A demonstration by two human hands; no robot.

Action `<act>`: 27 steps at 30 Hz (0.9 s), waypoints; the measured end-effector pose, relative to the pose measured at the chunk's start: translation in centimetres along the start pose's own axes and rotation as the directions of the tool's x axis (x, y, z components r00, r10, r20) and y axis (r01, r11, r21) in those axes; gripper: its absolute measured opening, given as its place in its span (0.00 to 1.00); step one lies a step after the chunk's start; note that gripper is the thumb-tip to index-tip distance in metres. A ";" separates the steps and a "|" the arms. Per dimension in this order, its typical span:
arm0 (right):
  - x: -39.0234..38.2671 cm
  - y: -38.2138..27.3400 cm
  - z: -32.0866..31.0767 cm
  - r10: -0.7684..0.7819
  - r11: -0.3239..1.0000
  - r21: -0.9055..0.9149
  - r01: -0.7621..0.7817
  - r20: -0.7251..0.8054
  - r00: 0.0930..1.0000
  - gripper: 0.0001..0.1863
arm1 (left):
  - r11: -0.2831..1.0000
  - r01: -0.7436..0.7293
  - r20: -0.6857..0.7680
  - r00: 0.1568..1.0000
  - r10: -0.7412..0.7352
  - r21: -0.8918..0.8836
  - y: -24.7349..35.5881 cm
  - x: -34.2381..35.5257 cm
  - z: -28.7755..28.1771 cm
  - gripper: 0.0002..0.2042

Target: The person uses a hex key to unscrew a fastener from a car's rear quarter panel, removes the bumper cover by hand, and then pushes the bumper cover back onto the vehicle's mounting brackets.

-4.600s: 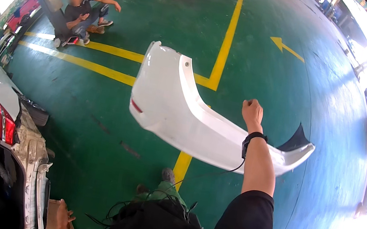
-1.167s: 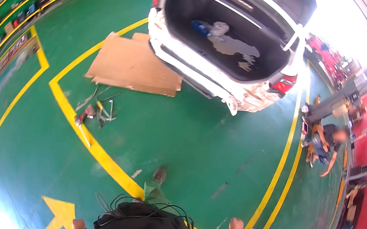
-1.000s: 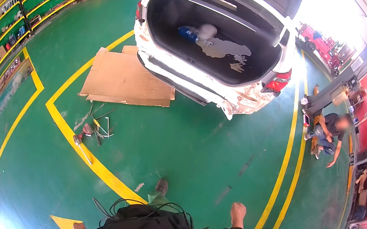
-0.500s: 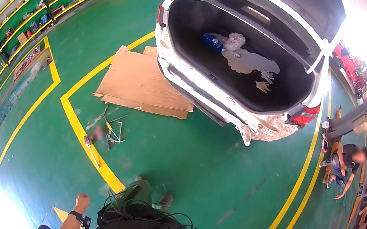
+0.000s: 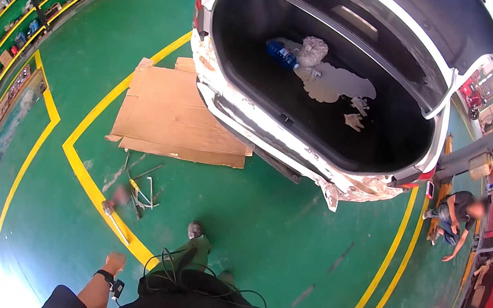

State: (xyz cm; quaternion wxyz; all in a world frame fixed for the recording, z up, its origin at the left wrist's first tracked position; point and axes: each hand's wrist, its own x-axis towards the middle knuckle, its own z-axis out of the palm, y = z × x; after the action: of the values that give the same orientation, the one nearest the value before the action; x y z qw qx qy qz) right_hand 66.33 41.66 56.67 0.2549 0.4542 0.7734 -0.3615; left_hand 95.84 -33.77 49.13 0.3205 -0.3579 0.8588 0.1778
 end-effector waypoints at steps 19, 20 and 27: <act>-0.8 -31.1 16.9 -0.699 0.505 -0.540 0.674 0.203 0.686 0.12 | 0.612 0.451 0.061 0.833 -0.549 -0.650 -1.4 8.1 -7.1 0.14; 0.5 -32.5 18.5 -0.704 0.480 -0.530 0.699 0.242 0.668 0.12 | 0.557 0.505 0.123 0.804 -0.582 -0.660 -0.8 7.0 -7.5 0.15; 5.5 -44.9 35.9 -0.667 0.079 -0.448 0.891 0.640 0.381 0.12 | 0.641 0.535 -0.118 0.711 -0.694 -0.550 4.1 3.5 -14.8 0.13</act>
State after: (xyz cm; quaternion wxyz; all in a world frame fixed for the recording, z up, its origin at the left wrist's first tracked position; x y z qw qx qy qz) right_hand 26.38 1.48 45.57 0.2809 -0.2432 0.9175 -0.1419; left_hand 84.74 -40.65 57.88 0.1205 -0.7225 0.6502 0.2019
